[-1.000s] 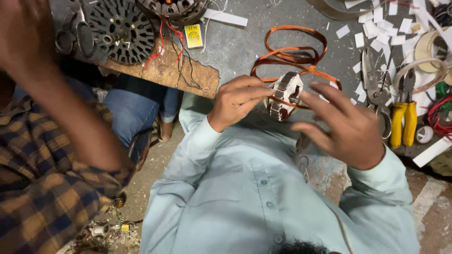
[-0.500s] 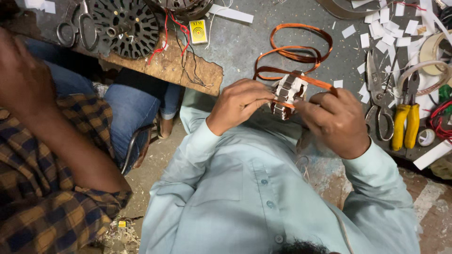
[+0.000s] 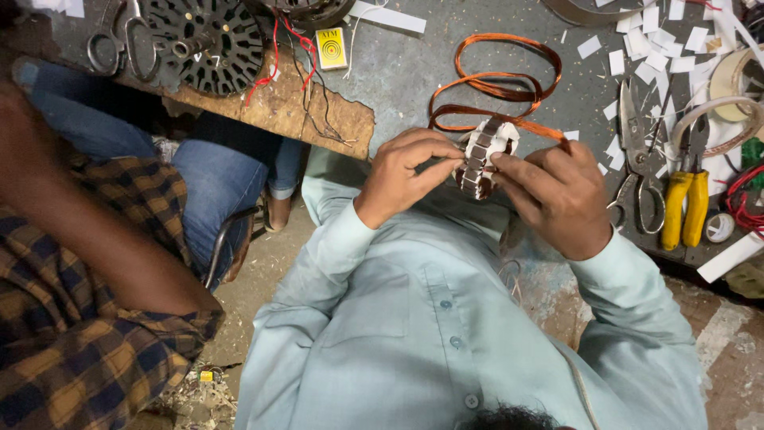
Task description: The person sits on the floor and winds copper wire around a small motor stator component. They insert white insulating strips between the windings and continue wrapping the wire by hand. The workspace contains other stators, tools, and scraps.
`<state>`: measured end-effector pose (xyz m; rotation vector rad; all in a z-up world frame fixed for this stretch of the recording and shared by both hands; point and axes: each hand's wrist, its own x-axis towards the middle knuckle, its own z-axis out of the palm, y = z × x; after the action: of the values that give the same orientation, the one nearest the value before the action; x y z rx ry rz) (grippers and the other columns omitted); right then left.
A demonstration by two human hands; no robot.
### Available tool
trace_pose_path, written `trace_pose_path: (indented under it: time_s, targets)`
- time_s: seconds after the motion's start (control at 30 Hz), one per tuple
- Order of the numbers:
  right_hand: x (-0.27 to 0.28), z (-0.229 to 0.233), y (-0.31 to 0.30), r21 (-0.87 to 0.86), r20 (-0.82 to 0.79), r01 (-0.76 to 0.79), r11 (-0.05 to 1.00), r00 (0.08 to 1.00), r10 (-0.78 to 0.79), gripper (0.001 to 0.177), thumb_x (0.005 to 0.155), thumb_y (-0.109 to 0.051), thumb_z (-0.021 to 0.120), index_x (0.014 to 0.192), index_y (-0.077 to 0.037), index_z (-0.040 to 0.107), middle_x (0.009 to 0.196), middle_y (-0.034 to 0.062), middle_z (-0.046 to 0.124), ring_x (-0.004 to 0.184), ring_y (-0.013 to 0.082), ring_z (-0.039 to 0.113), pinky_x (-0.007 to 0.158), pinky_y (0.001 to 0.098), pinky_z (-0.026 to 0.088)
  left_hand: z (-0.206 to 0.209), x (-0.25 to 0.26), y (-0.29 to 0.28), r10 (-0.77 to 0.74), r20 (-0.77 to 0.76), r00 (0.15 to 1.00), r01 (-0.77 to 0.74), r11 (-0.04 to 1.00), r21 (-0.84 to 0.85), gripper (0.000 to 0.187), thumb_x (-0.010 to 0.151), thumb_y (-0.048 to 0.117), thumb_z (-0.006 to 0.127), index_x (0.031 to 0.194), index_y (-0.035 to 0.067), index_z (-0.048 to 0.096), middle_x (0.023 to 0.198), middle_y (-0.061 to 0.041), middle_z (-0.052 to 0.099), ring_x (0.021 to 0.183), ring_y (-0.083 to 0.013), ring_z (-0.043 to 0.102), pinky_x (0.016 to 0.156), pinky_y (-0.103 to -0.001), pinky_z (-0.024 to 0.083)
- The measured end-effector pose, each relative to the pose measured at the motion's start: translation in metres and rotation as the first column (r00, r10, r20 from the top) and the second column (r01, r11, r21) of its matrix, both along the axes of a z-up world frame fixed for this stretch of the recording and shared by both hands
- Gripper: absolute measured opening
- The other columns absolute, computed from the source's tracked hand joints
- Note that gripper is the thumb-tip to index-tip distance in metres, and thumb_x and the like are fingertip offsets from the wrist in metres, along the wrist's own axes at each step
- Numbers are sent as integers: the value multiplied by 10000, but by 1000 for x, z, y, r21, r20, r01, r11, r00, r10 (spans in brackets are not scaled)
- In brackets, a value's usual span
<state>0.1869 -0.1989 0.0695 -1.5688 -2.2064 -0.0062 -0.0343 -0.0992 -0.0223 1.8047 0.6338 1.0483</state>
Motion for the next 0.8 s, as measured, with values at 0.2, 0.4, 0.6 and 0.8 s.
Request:
trace_pose_path:
  time_s: [0.2, 0.4, 0.6, 0.8]
  targets:
    - [2, -5, 2, 42, 54, -40, 998, 998, 38, 303, 886, -131, 881, 1174, -167, 794, 891, 27, 609, 843, 245, 542, 782, 372, 436, 2, 0, -4, 45, -11, 999, -44, 995, 85, 164, 898, 89, 807, 1054, 52, 772, 1034, -98, 754, 970, -259, 720, 866, -360, 574]
    - [11, -14, 10, 20, 10, -144, 989, 989, 144, 337, 855, -74, 854, 1180, -144, 791, 1070, 30, 746, 929, 204, 652, 817, 367, 447, -3, 4, -7, 43, 41, 998, -46, 995, 87, 199, 889, 74, 811, 1085, 71, 780, 1040, -81, 748, 953, -247, 709, 850, -352, 568]
    - [15, -15, 18, 58, -7, -230, 971, 973, 231, 317, 809, -9, 815, 1101, -129, 785, 1086, 37, 754, 1018, 242, 655, 871, 385, 469, -5, 3, -6, 44, 15, 999, -46, 989, 143, 247, 873, 47, 808, 1115, 91, 785, 1051, -57, 741, 943, -235, 689, 831, -343, 565]
    - [16, -11, 18, 39, 57, -237, 971, 970, 234, 312, 836, -11, 813, 1118, -144, 797, 1057, 12, 744, 944, 240, 626, 844, 378, 455, -2, 2, -5, 56, -24, 998, -50, 980, 192, 263, 860, 50, 820, 1115, 110, 788, 1018, -34, 736, 885, -218, 661, 784, -338, 553]
